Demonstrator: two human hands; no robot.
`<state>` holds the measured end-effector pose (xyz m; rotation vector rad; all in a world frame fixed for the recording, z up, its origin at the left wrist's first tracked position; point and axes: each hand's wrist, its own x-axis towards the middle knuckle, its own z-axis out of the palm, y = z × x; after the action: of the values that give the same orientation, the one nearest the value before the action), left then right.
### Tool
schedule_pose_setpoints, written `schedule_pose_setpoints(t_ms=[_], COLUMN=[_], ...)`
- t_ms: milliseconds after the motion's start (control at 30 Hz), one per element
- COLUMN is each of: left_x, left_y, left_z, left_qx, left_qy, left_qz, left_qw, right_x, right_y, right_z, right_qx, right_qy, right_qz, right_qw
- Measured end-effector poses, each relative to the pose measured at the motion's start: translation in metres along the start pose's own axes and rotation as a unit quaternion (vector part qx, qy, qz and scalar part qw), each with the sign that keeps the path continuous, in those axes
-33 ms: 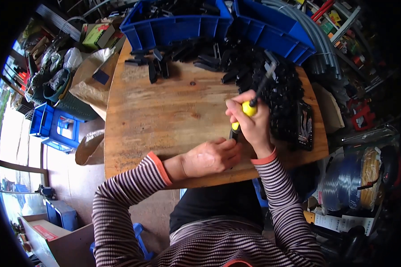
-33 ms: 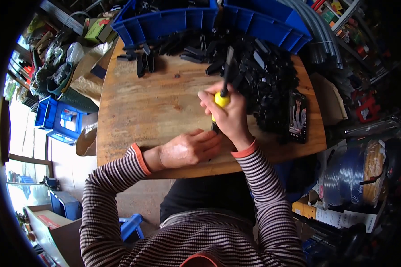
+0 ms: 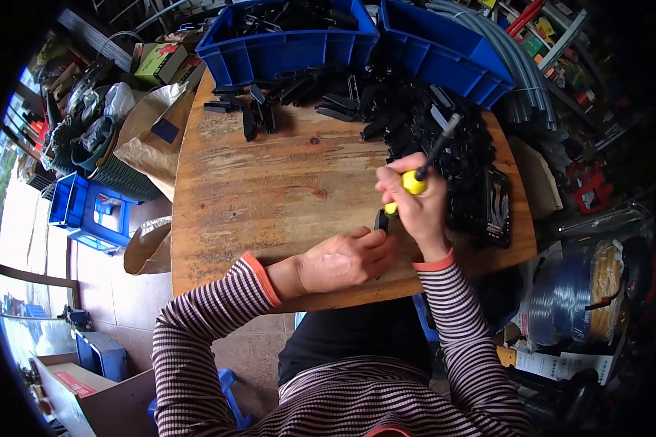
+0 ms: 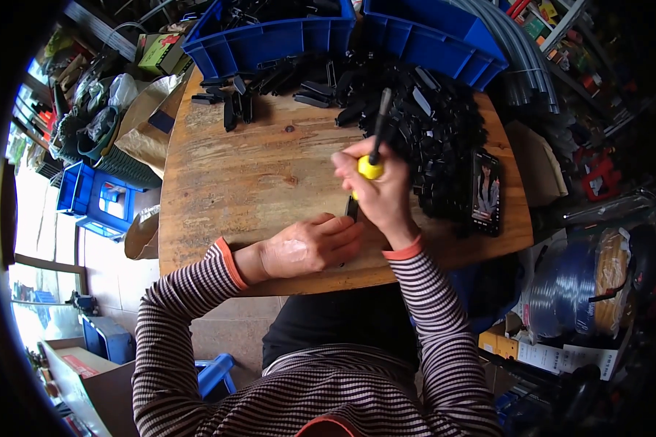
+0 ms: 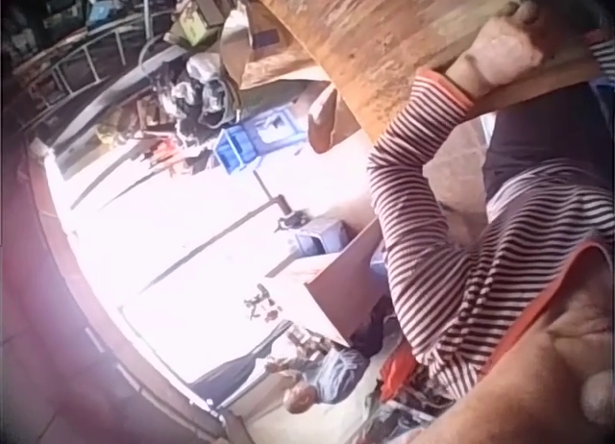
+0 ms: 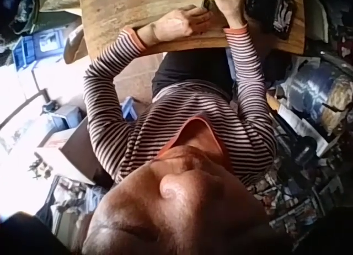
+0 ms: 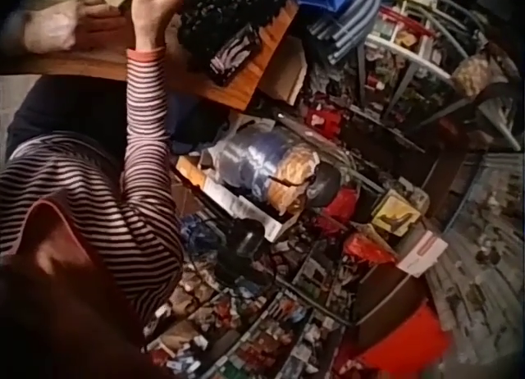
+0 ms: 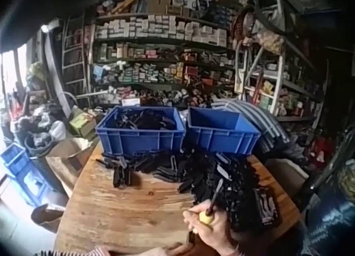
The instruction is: Assembling black plastic automotive components using a screwdriver.
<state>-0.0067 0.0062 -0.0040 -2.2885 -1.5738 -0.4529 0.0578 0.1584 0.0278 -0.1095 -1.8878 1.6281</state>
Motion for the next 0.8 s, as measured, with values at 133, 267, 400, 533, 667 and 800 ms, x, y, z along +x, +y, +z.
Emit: schedule_pose_setpoints(t_ms=[133, 267, 400, 533, 667, 800], left_x=[0.000, -0.002, -0.023, -0.066, -0.075, -0.078], left_y=[-0.014, -0.042, -0.096, -0.145, -0.158, -0.152], left_z=[0.002, 0.004, -0.005, -0.013, -0.003, 0.000], left_qx=[-0.102, -0.128, -0.127, 0.064, 0.075, 0.111], left_qy=[-0.010, -0.023, 0.155, 0.182, 0.133, 0.098], left_qz=[-0.047, -0.167, -0.356, -0.515, -0.544, -0.525], left_qw=[0.994, 0.977, 0.913, 0.835, 0.825, 0.838], right_x=[0.005, 0.004, 0.000, 0.004, 0.009, -0.002], right_y=[-0.017, 0.003, 0.017, 0.018, 0.016, 0.006], right_z=[-0.037, -0.054, -0.047, -0.040, -0.041, -0.037], right_qx=[-0.184, -0.436, -0.472, -0.517, -0.504, -0.465], right_qy=[0.116, -0.060, -0.075, -0.083, -0.100, -0.080], right_qz=[0.020, -0.062, -0.007, 0.030, 0.038, 0.007], right_qw=[0.976, 0.896, 0.879, 0.851, 0.857, 0.882])
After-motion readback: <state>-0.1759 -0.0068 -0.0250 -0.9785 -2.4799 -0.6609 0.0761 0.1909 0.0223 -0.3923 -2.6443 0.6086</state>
